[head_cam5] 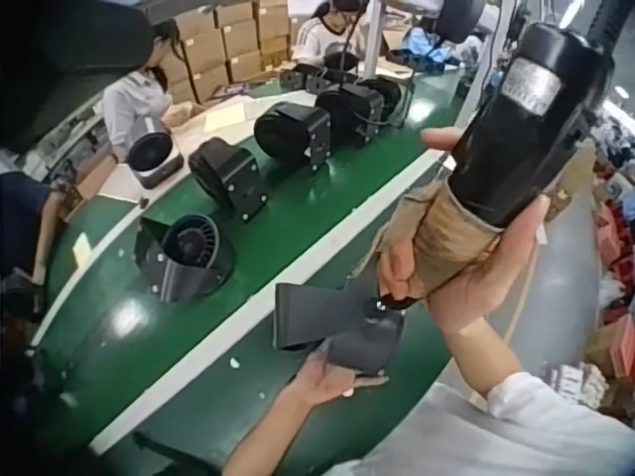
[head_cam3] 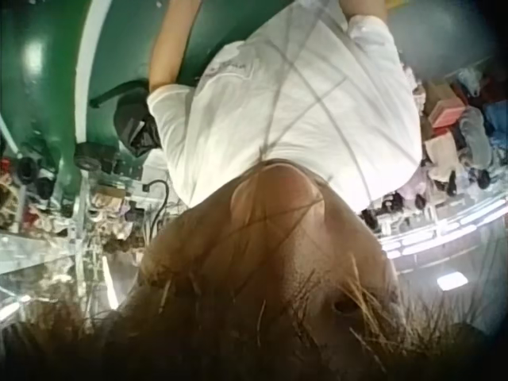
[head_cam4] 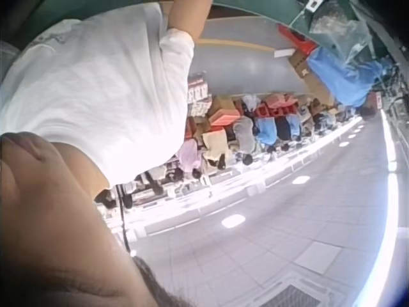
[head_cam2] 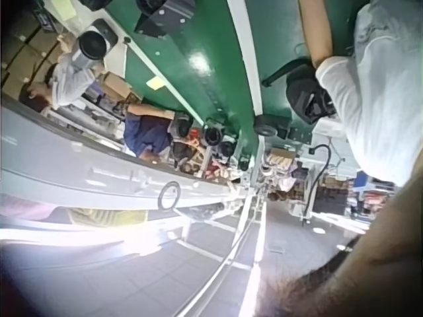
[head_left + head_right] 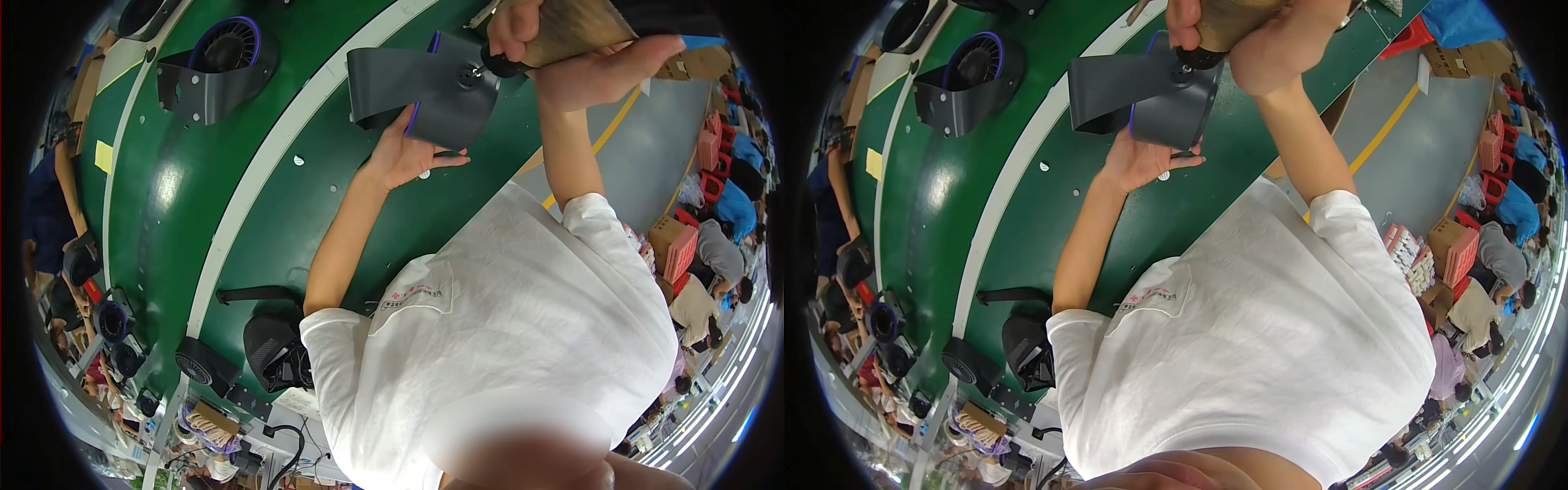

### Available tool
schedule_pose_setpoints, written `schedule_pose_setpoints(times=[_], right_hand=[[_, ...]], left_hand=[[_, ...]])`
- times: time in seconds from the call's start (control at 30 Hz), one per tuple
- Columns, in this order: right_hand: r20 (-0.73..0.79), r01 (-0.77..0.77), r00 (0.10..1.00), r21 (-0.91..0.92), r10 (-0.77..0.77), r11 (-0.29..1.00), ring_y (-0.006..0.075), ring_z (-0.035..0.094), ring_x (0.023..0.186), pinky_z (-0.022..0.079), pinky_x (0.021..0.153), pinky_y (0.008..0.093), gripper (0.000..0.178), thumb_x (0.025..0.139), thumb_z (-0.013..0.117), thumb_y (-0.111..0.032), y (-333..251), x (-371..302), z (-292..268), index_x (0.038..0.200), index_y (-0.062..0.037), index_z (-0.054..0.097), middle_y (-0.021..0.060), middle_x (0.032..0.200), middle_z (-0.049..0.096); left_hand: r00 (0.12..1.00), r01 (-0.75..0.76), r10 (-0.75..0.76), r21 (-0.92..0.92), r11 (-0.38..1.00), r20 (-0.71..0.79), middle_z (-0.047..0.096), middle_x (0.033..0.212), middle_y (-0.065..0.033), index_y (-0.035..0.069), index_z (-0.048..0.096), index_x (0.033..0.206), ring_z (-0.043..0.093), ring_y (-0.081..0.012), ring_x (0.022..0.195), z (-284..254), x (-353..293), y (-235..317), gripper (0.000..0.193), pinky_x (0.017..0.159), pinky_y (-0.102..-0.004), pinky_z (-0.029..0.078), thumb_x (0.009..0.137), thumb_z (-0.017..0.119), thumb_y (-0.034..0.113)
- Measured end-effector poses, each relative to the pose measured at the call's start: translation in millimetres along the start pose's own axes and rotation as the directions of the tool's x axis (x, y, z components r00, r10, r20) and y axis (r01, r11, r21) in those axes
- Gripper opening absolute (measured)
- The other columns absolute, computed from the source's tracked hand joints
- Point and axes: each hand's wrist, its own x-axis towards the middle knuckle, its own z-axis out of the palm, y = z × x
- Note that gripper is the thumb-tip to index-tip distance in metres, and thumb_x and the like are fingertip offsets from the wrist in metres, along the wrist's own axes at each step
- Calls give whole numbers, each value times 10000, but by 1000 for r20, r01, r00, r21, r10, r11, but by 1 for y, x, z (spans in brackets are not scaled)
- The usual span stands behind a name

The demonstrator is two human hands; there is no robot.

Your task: Assemble electronic housing components using an electric screwdriver on a production line.

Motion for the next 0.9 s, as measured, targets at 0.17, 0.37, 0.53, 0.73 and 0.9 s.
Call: schedule_pose_setpoints(times=[0.17,0.37,0.53,0.73,0.9], right_hand=[[202,79,958,494,-202,866,176,430,353,369,363,263,942,824,188,-801,44,19,-13,1301,4,297,91,485,489],[229,-12,931,797,-284,604,172,428,345,359,354,259,974,781,190,-845,54,-3,-7,1246,-1,328,84,461,474],[-54,-79,996,-207,70,975,160,437,348,364,353,250,921,776,219,-839,21,-21,-11,1176,-21,357,76,455,471],[227,65,974,-206,-17,976,196,435,403,429,392,329,987,755,196,-869,19,-28,-52,1318,-76,370,104,623,493],[81,-24,996,0,24,1000,157,438,386,414,342,283,967,752,278,-860,-9,-30,-46,1333,-89,334,96,643,517]], left_hand=[[1000,-10,10,-8,1000,26,541,1249,-198,43,404,1351,574,-393,1030,-7,-1,-2,597,971,-595,408,983,277,496],[997,15,-11,-57,998,73,542,1249,-203,44,410,1346,565,-399,1046,-9,2,0,591,981,-597,399,982,276,491],[998,1,4,-66,998,70,541,1248,-207,42,414,1342,564,-399,1055,-8,2,-1,571,976,-593,406,985,274,465],[998,-59,56,-218,974,-22,535,1253,-216,14,412,1331,556,-408,1074,-4,-15,-10,564,942,-570,450,984,268,435],[696,-473,629,437,765,-346,527,1273,-167,-18,421,1314,522,-348,1154,-2,-94,-36,505,927,-501,483,1006,292,361]])
